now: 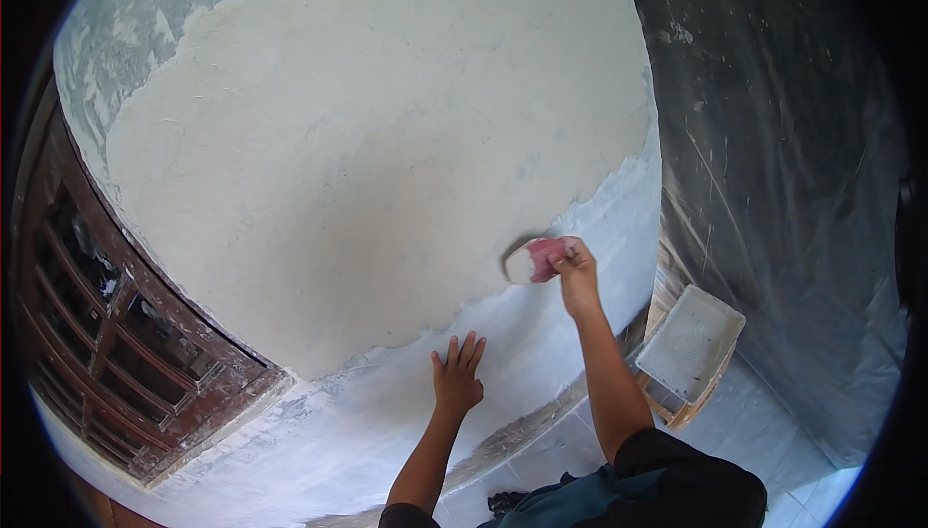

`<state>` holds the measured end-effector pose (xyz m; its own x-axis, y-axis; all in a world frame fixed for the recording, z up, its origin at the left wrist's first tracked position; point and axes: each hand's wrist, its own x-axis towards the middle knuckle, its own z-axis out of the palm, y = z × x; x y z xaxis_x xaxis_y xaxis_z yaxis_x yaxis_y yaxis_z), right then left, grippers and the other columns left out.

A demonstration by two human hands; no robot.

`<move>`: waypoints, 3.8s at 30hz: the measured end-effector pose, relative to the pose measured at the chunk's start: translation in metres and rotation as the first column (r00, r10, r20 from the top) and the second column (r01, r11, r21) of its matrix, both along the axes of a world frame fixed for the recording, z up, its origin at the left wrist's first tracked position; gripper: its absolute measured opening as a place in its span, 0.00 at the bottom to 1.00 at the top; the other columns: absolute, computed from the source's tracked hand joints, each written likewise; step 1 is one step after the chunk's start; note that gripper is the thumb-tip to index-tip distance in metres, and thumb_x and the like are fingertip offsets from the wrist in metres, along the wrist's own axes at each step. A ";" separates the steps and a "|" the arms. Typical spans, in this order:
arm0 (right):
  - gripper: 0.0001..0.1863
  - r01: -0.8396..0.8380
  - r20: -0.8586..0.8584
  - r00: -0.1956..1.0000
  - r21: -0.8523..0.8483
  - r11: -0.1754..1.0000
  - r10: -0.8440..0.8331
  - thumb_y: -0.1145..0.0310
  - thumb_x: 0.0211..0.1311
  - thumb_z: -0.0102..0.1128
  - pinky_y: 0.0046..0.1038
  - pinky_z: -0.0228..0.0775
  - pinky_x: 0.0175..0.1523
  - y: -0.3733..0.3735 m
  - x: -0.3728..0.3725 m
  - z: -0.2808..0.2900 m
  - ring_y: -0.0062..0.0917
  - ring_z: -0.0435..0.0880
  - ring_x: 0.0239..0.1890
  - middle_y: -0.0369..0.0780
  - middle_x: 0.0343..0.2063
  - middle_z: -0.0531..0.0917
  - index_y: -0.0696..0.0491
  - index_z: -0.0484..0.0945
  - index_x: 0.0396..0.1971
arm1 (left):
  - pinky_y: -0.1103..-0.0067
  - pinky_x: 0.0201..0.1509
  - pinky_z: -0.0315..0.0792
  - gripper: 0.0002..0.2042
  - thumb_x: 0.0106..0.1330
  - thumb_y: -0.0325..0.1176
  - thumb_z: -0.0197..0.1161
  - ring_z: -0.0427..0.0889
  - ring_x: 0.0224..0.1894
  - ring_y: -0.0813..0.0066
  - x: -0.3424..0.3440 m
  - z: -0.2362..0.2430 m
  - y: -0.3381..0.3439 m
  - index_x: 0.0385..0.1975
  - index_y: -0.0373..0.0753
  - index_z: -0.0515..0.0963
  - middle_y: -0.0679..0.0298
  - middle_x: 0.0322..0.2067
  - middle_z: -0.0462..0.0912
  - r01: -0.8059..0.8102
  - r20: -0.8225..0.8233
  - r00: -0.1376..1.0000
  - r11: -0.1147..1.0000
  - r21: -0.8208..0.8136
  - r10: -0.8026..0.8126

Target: The person applies wall filler from a tray onto an interior wall surface using a putty knife and a plaster hawk, smoothing it over the wall.

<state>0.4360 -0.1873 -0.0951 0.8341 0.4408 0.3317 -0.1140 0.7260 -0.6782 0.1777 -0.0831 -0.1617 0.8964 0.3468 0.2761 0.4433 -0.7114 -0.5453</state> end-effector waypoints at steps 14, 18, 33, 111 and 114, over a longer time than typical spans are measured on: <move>0.13 -0.130 0.076 0.988 -0.045 0.991 0.133 0.85 0.57 0.53 0.20 0.68 0.45 0.018 -0.027 -0.009 0.18 0.78 0.38 0.37 0.36 0.80 0.58 0.73 0.42 | 0.42 0.63 0.43 0.47 0.43 0.44 0.65 0.43 0.71 0.55 -0.001 0.002 -0.001 0.69 0.56 0.50 0.67 0.71 0.44 0.007 0.018 1.000 0.997 -0.070 -0.006; 0.12 -0.065 0.021 0.998 -0.034 0.997 0.066 0.85 0.57 0.53 0.20 0.69 0.46 0.021 -0.017 -0.010 0.18 0.78 0.38 0.37 0.36 0.81 0.58 0.73 0.41 | 0.42 0.62 0.44 0.47 0.43 0.45 0.65 0.44 0.71 0.56 -0.001 0.002 0.000 0.69 0.56 0.50 0.67 0.71 0.44 0.022 0.035 0.999 0.999 -0.031 -0.021; 0.12 -0.060 -0.036 0.998 0.003 0.998 0.060 0.85 0.57 0.54 0.20 0.68 0.45 0.007 -0.009 -0.011 0.18 0.77 0.37 0.37 0.35 0.81 0.58 0.74 0.40 | 0.42 0.62 0.45 0.47 0.44 0.46 0.65 0.44 0.71 0.55 -0.001 0.002 -0.001 0.69 0.56 0.50 0.66 0.71 0.43 0.020 0.023 1.000 0.998 -0.066 -0.019; 0.12 -0.085 -0.005 0.996 -0.078 0.993 0.085 0.86 0.57 0.50 0.23 0.72 0.44 0.019 0.005 -0.029 0.21 0.80 0.37 0.40 0.36 0.81 0.59 0.73 0.41 | 0.40 0.61 0.42 0.47 0.45 0.48 0.65 0.43 0.70 0.51 0.000 0.005 -0.001 0.69 0.55 0.50 0.63 0.70 0.44 0.002 -0.006 1.000 0.998 -0.066 -0.002; 0.12 -0.015 -0.161 0.987 0.044 0.999 0.022 0.86 0.58 0.48 0.26 0.72 0.47 0.006 0.026 -0.038 0.24 0.79 0.42 0.40 0.38 0.81 0.59 0.73 0.40 | 0.42 0.61 0.45 0.46 0.44 0.47 0.65 0.45 0.70 0.56 0.000 0.008 -0.005 0.68 0.56 0.51 0.67 0.70 0.45 -0.011 0.008 1.000 0.997 -0.080 0.011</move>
